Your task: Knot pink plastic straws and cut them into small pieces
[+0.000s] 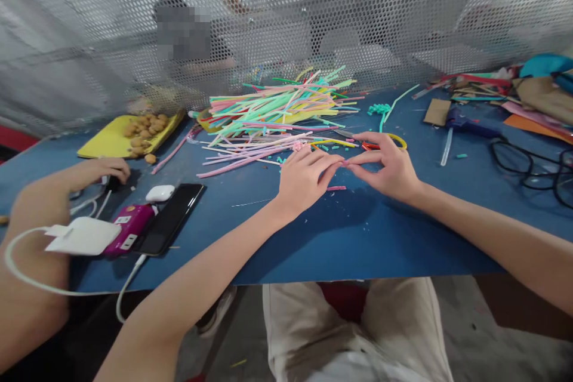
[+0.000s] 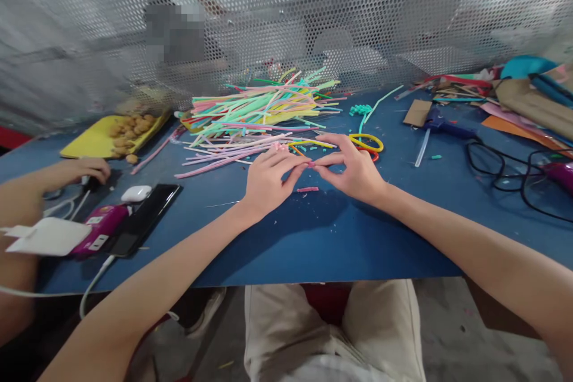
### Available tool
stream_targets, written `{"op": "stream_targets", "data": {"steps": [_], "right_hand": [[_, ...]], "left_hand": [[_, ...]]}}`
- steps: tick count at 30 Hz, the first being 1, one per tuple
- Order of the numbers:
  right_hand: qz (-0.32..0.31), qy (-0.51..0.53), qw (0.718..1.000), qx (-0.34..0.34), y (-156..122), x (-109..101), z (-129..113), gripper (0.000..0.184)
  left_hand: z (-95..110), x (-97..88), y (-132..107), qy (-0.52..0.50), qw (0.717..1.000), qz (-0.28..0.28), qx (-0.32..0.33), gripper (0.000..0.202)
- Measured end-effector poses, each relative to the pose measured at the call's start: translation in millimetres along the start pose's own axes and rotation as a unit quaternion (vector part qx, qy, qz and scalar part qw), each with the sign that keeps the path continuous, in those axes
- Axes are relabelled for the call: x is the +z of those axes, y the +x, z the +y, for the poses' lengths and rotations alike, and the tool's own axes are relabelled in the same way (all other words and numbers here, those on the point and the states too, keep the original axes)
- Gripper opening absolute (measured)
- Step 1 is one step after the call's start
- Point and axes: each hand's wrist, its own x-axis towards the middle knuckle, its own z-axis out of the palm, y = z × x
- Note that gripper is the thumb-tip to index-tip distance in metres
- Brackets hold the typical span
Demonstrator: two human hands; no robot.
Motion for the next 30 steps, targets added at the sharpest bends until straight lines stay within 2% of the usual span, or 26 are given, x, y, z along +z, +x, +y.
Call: {"op": "stream_targets", "data": {"steps": [6, 11, 14, 23, 27, 30], "right_hand": [[0.012, 0.012, 1.0, 0.02, -2.2, 1.0, -2.7, 0.018], [0.016, 0.009, 1.0, 0.021, -2.1, 0.8, -5.1, 0.034], [0.015, 0.012, 0.999, 0.028, -2.1, 1.3, -5.6, 0.037], [-0.019, 0.062, 0.997, 0.043, -3.2, 7.0, -3.5, 0.035], [-0.048, 0.103, 0.993, 0.041, -1.1, 8.0, -5.1, 0.02], [-0.048, 0.108, 0.992, 0.051, 1.1, 7.8, -6.8, 0.018]], "left_hand": [[0.7, 0.0, -2.9, 0.009, 1.0, 0.006, 0.001, 0.023], [2.1, -0.4, -2.1, 0.03, 1.0, 0.0, 0.005, 0.026], [0.6, -0.5, -2.7, 0.043, 0.999, -0.006, 0.017, 0.025], [-6.8, -1.6, -4.4, 0.052, 0.998, -0.005, 0.025, 0.021], [-6.8, -0.7, -4.3, 0.049, 0.998, -0.019, 0.031, 0.023], [-6.2, 0.3, -4.3, 0.049, 0.998, -0.016, 0.042, 0.021]]}}
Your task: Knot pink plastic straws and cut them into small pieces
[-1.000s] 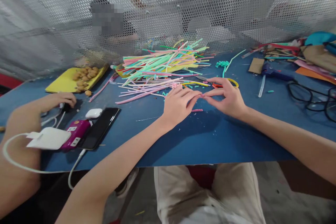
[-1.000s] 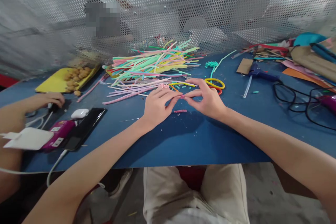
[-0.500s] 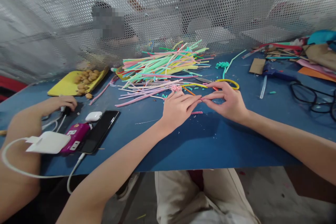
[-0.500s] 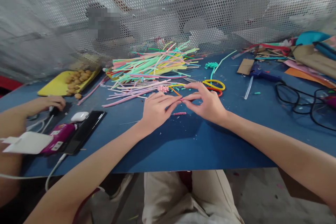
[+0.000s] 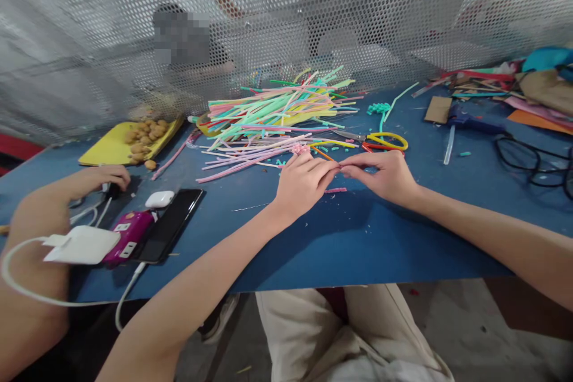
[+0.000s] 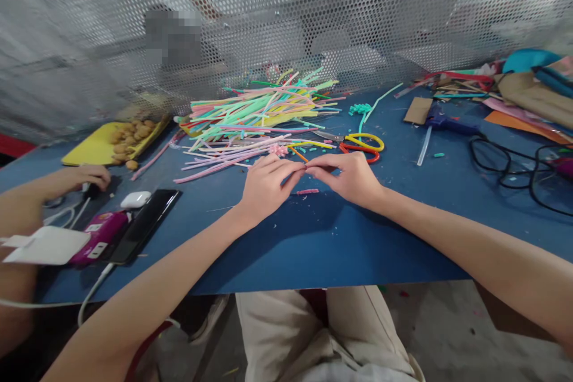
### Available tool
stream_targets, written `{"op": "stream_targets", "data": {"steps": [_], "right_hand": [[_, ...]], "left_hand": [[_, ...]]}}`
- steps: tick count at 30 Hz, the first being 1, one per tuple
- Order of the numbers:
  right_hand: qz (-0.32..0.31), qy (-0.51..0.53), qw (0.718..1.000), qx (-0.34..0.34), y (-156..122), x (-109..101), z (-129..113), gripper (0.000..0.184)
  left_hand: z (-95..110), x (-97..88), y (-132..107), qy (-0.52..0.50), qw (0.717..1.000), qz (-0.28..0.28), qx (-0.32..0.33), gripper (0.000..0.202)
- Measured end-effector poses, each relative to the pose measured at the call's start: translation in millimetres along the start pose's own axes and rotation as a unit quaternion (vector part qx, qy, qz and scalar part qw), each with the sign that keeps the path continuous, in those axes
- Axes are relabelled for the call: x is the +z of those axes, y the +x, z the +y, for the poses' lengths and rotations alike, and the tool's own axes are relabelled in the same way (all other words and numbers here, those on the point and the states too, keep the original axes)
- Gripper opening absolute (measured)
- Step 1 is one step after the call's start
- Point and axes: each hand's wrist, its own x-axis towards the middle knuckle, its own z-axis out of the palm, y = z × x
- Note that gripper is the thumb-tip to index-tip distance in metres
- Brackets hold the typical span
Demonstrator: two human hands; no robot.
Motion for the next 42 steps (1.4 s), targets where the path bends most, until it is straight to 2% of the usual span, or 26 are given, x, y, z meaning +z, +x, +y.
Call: {"op": "stream_targets", "data": {"steps": [5, 13, 17, 23, 35, 42], "right_hand": [[-0.033, -0.035, 0.999, 0.002, 2, -3, -1, 0.019], [-0.078, -0.084, 0.993, -0.023, 4, -8, 3, 0.015], [-0.104, -0.213, 0.97, -0.052, 12, -20, 17, 0.018], [-0.13, -0.321, 0.936, -0.062, 24, -45, 45, 0.021], [-0.225, -0.391, 0.889, -0.084, 25, -45, 53, 0.024], [-0.234, -0.434, 0.861, -0.127, 24, -45, 43, 0.022]], "left_hand": [[0, 1.1, 0, 0.009, 1.0, 0.009, 0.0, 0.017], [-2, -0.2, -1, 0.013, 1.0, -0.018, -0.003, 0.021], [-9, -0.3, -2, 0.022, 0.999, -0.006, -0.028, 0.021], [-15, -2.0, -5, 0.004, 0.997, -0.012, -0.081, 0.021], [-15, -6.1, -4, -0.018, 0.987, -0.08, -0.139, 0.019], [-23, -4.2, -3, -0.009, 0.977, -0.172, -0.125, 0.025]]}}
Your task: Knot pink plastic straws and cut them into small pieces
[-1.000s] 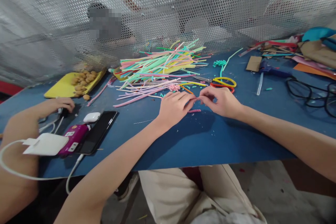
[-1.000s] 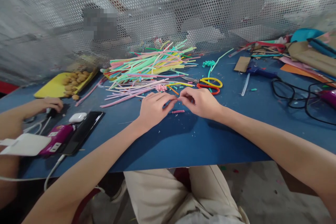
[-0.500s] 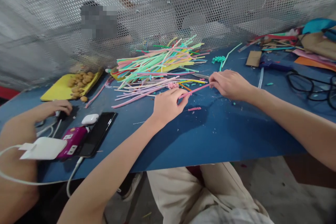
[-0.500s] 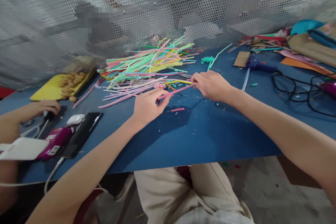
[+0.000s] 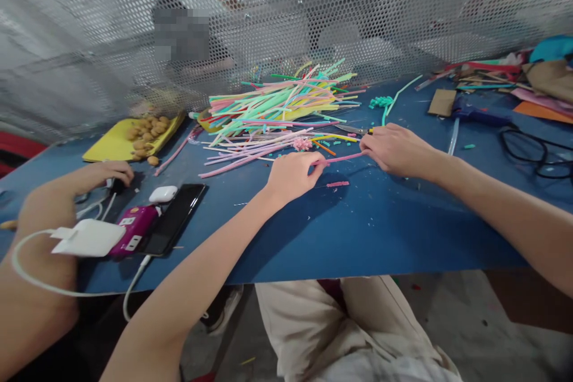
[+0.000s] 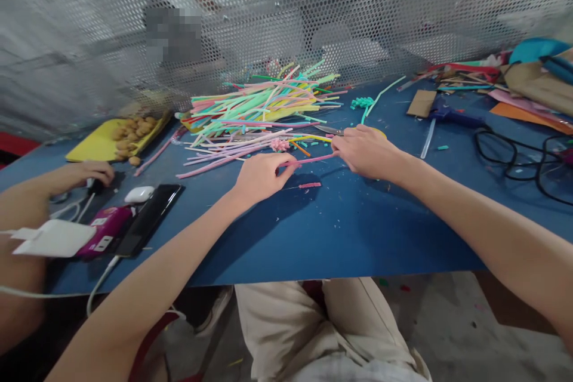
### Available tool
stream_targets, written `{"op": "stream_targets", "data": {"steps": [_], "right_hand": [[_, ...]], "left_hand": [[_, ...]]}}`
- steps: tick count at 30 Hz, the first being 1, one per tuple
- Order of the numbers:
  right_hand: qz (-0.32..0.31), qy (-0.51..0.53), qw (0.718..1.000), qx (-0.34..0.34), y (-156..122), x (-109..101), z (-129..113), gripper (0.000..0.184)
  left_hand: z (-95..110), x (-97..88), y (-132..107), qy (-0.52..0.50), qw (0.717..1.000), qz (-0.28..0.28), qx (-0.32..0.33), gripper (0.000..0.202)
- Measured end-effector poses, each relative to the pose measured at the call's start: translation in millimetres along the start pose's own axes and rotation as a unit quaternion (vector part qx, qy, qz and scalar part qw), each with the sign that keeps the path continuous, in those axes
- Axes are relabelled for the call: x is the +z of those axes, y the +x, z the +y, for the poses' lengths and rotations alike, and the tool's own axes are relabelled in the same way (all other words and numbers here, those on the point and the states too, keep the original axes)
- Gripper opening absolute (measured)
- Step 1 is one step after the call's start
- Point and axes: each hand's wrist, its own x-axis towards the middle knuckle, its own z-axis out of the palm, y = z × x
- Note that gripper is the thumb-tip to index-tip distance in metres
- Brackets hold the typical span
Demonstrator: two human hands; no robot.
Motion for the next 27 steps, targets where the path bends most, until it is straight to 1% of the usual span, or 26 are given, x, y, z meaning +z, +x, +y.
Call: {"op": "stream_targets", "data": {"steps": [2, 4, 7, 9, 11, 13, 16, 18, 22, 27], "right_hand": [[0.017, 0.001, 1.0, -0.02, -1, -1, -5, 0.021], [0.048, 0.029, 0.998, -0.036, -2, -2, -13, 0.024], [0.086, 0.12, 0.988, -0.054, 0, -2, -32, 0.037], [0.099, 0.193, 0.975, -0.047, 4, 0, -49, 0.045], [0.081, 0.263, 0.96, -0.045, 9, 3, -63, 0.045], [0.08, 0.312, 0.947, -0.02, 13, 7, -70, 0.039], [0.082, 0.353, 0.932, 0.002, 17, 11, -69, 0.036], [0.091, 0.355, 0.93, 0.011, 17, 12, -64, 0.033], [0.147, 0.318, 0.936, 0.033, 14, 12, -55, 0.037], [0.206, 0.296, 0.933, 0.015, 11, 15, -53, 0.034]], "left_hand": [[-1, 1.4, 1, 0.01, 1.0, -0.021, -0.008, 0.027], [1, 3.3, 1, 0.013, 0.999, -0.04, -0.009, 0.026], [6, 5.6, 0, 0.004, 0.998, -0.062, 0.006, 0.025], [10, 5.9, 0, -0.001, 0.998, -0.068, 0.014, 0.02], [14, 5.2, -1, -0.002, 0.997, -0.071, 0.021, 0.018], [16, 4.1, -2, -0.001, 0.998, -0.065, 0.022, 0.017], [16, 3.5, -3, -0.002, 0.999, -0.034, 0.011, 0.018], [15, 4.0, -3, -0.011, 1.0, -0.016, 0.0, 0.019], [12, 4.1, -2, -0.019, 1.0, 0.003, -0.011, 0.016], [13, 2.5, -3, -0.02, 1.0, 0.014, -0.007, 0.016]]}}
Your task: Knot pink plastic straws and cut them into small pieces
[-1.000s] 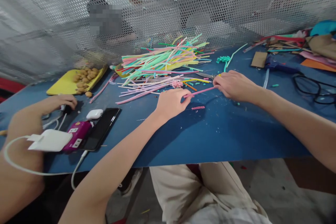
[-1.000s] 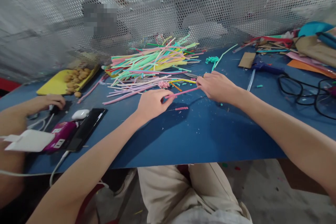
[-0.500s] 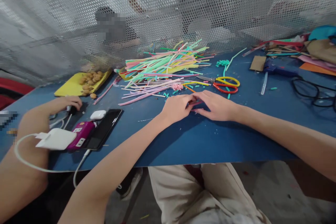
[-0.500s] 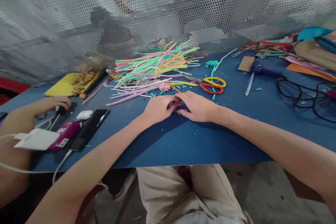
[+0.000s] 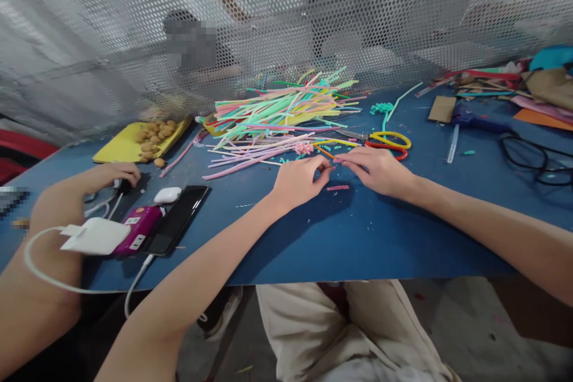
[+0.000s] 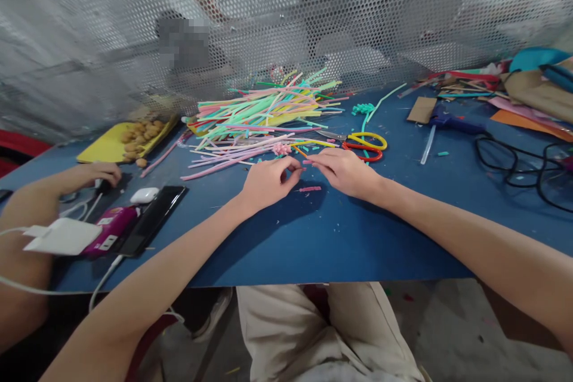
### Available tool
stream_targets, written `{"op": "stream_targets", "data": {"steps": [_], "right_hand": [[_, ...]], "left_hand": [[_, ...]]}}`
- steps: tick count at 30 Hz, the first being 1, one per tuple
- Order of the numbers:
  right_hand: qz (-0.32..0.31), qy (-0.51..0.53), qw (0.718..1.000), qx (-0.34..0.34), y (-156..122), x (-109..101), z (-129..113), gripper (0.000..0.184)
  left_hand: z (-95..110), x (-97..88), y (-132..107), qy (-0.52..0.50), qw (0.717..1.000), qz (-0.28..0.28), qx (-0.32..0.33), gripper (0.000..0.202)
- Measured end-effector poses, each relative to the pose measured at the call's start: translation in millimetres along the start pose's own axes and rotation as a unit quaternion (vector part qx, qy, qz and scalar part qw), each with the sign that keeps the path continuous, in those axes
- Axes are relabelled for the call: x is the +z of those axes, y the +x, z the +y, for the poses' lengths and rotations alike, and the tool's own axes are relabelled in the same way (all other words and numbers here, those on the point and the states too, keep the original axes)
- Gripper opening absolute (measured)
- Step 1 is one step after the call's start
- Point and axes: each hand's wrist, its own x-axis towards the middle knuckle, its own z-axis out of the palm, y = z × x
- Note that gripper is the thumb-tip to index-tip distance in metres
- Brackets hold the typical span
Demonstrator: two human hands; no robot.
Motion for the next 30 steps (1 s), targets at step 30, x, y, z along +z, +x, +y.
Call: {"op": "stream_targets", "data": {"steps": [30], "right_hand": [[-0.019, 0.031, 0.999, -0.003, 2, -7, -13, 0.022]], "left_hand": [[8, -6.1, -3, -0.196, 0.98, 0.003, 0.005, 0.022]]}}
